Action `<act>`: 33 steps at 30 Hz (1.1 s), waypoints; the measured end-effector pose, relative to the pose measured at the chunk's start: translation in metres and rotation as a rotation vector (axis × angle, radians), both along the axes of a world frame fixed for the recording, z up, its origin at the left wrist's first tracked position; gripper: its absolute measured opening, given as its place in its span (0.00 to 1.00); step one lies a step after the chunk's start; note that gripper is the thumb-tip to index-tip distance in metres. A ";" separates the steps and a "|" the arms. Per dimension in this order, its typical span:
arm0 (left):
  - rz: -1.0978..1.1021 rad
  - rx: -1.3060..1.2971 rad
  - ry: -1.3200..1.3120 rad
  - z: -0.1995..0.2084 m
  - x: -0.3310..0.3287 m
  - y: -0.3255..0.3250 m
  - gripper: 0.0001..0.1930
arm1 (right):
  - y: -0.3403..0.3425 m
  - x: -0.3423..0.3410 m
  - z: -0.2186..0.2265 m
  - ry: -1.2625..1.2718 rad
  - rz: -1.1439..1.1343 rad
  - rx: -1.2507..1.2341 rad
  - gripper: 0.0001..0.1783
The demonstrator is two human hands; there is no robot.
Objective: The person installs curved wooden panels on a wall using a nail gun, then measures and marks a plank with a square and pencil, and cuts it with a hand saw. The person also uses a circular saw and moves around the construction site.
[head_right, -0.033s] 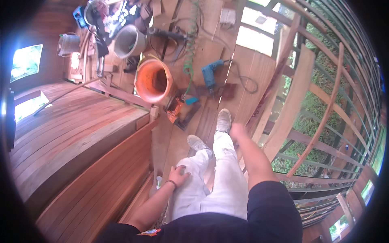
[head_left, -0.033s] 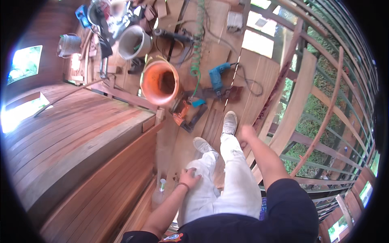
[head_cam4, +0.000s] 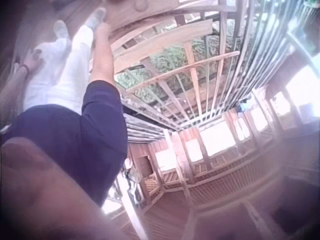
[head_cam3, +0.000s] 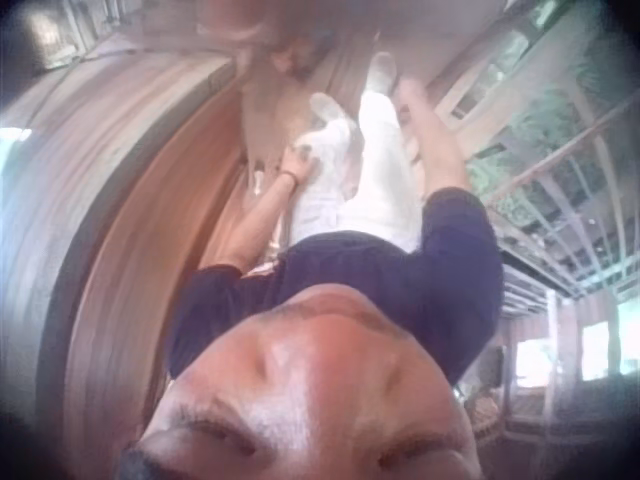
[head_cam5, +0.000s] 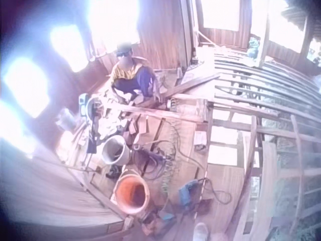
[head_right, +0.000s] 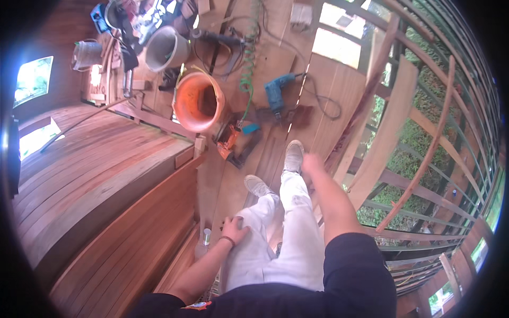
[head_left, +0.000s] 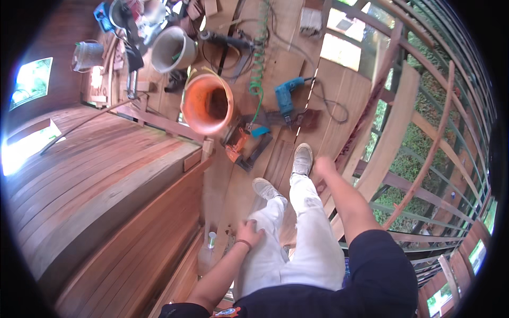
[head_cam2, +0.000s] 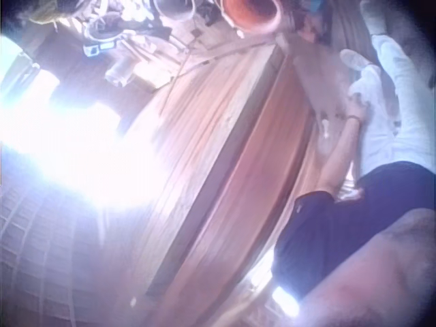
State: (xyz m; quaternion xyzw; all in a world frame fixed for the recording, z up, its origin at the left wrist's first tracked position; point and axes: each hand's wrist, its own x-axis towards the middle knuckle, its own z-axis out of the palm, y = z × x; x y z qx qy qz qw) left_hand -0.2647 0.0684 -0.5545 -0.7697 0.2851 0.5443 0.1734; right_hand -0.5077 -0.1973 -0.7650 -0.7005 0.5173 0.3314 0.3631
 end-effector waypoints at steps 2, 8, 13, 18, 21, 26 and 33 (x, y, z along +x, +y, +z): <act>-0.044 -0.001 -0.028 -0.052 -0.016 -0.003 0.34 | -0.050 0.032 -0.070 -0.002 0.137 0.015 0.18; -0.019 0.168 0.078 -0.084 -0.011 -0.049 0.30 | -0.117 0.064 -0.212 -0.078 0.356 -0.531 0.13; 0.157 0.093 0.067 -0.094 -0.009 -0.052 0.24 | -0.122 0.044 -0.245 -0.204 0.542 -0.636 0.10; 0.248 -0.324 0.115 -0.219 0.003 -0.040 0.21 | -0.114 0.014 -0.220 -0.335 0.596 -0.557 0.12; 0.214 -0.480 -0.023 -0.321 0.031 -0.111 0.20 | -0.105 0.007 -0.219 -0.384 0.635 -0.565 0.14; 0.057 -0.736 -0.347 -0.420 0.062 -0.232 0.28 | -0.105 0.008 -0.204 -0.475 0.603 -0.528 0.12; -0.291 -0.443 -0.313 -0.425 0.071 -0.266 0.27 | -0.091 -0.034 -0.212 -0.404 0.547 -0.490 0.12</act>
